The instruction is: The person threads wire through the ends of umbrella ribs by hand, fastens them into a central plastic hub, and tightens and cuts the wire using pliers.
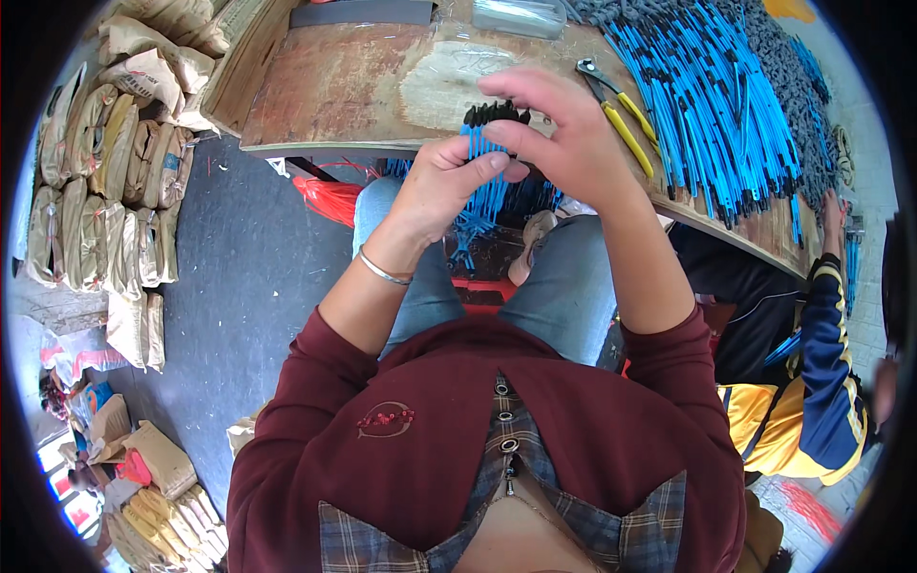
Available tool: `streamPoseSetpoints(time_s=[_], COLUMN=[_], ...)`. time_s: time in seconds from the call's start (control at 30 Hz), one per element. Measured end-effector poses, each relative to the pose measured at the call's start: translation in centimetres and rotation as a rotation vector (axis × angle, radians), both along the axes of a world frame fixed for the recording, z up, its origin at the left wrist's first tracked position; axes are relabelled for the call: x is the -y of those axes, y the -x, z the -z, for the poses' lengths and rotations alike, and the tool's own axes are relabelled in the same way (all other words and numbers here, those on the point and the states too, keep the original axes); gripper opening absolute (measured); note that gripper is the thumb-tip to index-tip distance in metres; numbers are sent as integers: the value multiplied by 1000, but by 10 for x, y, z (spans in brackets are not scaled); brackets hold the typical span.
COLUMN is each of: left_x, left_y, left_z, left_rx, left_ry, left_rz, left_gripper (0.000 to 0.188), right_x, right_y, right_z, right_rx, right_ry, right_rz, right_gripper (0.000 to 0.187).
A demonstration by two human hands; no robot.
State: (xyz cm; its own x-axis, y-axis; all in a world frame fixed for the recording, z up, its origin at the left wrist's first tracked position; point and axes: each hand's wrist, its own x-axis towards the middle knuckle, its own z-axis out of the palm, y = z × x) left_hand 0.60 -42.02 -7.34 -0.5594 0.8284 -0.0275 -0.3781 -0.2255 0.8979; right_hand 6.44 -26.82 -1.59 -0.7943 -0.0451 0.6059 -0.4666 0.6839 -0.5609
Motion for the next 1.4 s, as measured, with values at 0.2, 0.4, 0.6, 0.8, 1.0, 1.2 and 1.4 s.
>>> streamPoseSetpoints(time_s=[0.2,0.4,0.6,0.8,1.0,1.2,1.4], left_x=[6,6,-1,-2,-3,-5,-2], left_y=[1,4,13,18,17,10,8], left_z=[1,9,6,-1,-2,0,1], left_rx=[-119,-6,116,186,200,141,72], left_ry=[112,80,13,40,60,69,83], left_rz=[-7,46,60,37,9,-21,-21], left_gripper=[17,18,20,23,23,24,24], right_x=[-8,-82,-108,-113,-123,-59,-31], right_y=[-9,36,136,158,148,59,-23], right_z=[0,-21,-32,-9,14,-40,-9], right_rx=[-143,89,393,537,235,201,12], right_ry=[-254,-161,-598,-952,-765,353,117], right_rz=[-1,293,404,444,510,341,167], right_gripper=[30,23,16,16,15,16,11])
